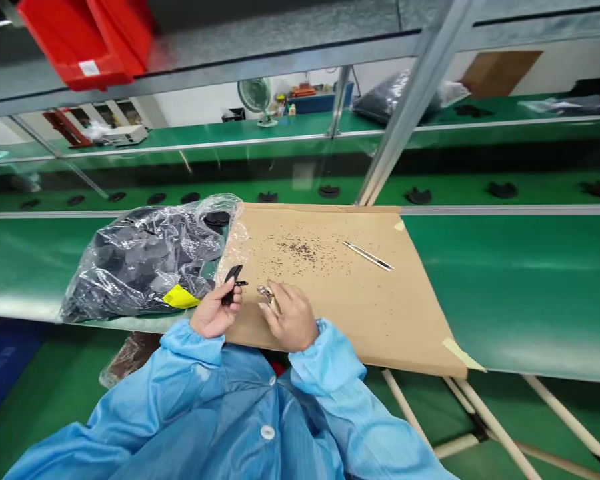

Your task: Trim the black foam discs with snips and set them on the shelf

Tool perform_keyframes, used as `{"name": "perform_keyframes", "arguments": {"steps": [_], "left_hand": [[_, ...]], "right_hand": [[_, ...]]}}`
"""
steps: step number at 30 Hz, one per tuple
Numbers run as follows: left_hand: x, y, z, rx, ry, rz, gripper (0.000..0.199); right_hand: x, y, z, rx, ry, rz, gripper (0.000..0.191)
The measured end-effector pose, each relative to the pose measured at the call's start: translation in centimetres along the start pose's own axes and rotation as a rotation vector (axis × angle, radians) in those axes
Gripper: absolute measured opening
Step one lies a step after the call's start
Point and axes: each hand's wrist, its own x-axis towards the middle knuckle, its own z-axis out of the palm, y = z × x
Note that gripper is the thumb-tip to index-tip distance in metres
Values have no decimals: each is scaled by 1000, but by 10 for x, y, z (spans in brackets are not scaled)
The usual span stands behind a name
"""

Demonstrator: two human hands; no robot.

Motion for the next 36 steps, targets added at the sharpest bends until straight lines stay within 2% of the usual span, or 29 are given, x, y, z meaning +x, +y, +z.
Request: {"name": "perform_keyframes", "arguments": {"steps": [5, 13, 22, 25, 27, 29, 32, 36], "left_hand": [[-2, -11, -4, -2, -26, -52, 10], [-2, -14, -3, 23, -31, -89, 8], [-4, -19, 1, -75, -10, -135, 15], [1, -22, 0, -56, -17, -79, 9], [7, -23, 0, -16, -62, -13, 7], [13, -23, 0, 41, -112, 72, 13], [22, -19, -4, 140, -126, 170, 30], [30, -15, -10, 160, -109, 180, 30]], "right_hand": [[-4, -9, -7, -60, -57, -10, 37], [-5, -5, -7, -126, -75, -22, 37], [-3, -1, -7, -241, -140, -33, 35], [-3, 0, -5, -195, -171, 7, 32], [-3, 2, -4, -105, -174, 76, 29], [-2, 5, -4, -2, -153, 183, 28], [1, 11, -8, 100, -102, 323, 27], [3, 14, -13, 113, -98, 351, 27]]}}
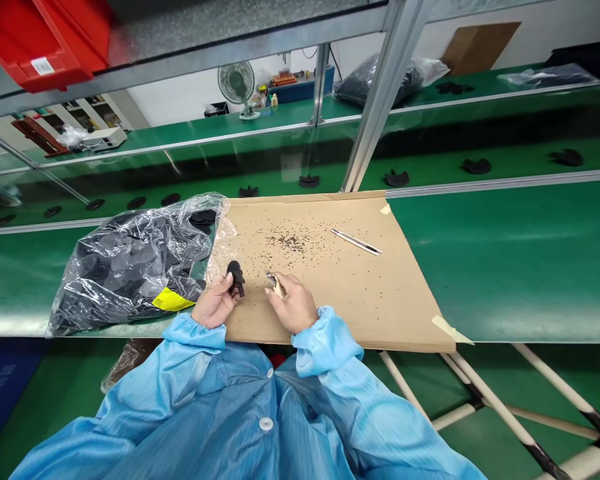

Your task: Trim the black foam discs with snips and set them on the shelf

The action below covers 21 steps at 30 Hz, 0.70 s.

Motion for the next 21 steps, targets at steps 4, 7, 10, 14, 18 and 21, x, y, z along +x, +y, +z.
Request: {"name": "perform_keyframes", "arguments": {"steps": [4, 7, 10, 14, 18, 21], "left_hand": [[1, 0, -1, -70, 4, -68, 25], [0, 0, -1, -131, 56, -156, 17], [-2, 1, -1, -211, 1, -213, 12], [-5, 2, -2, -221, -54, -227, 17], [-6, 2, -2, -199, -57, -238, 17], [-7, 2, -2, -190, -73, -238, 16]], "right_hand": [[-4, -8, 0, -41, -70, -60, 31], [-6, -17, 3, -120, -142, -124, 31], [-7, -23, 6, -224, -196, -185, 34], [-4, -31, 8, -347, -280, -233, 34], [-2, -37, 6, -408, -337, -251, 31], [-2, -39, 5, -439, -370, -231, 30]]}}
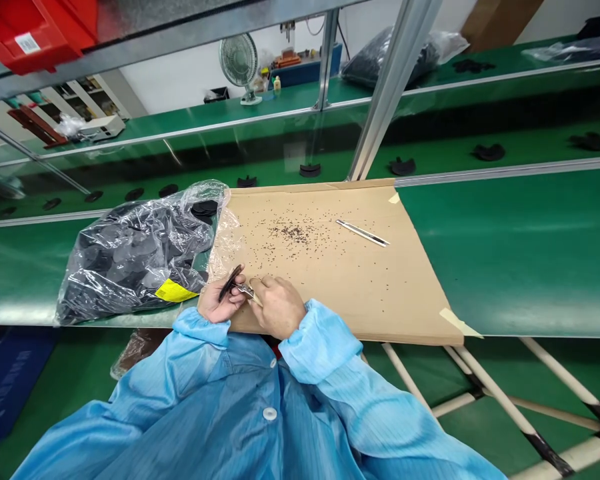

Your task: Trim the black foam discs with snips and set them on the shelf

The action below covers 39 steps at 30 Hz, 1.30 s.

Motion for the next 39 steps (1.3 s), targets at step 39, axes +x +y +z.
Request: {"name": "perform_keyframes", "arguments": {"steps": [39], "left_hand": [[12, 9, -44, 18, -24, 149, 27]], "right_hand": [[121, 49, 8, 547, 163, 451, 24]]}}
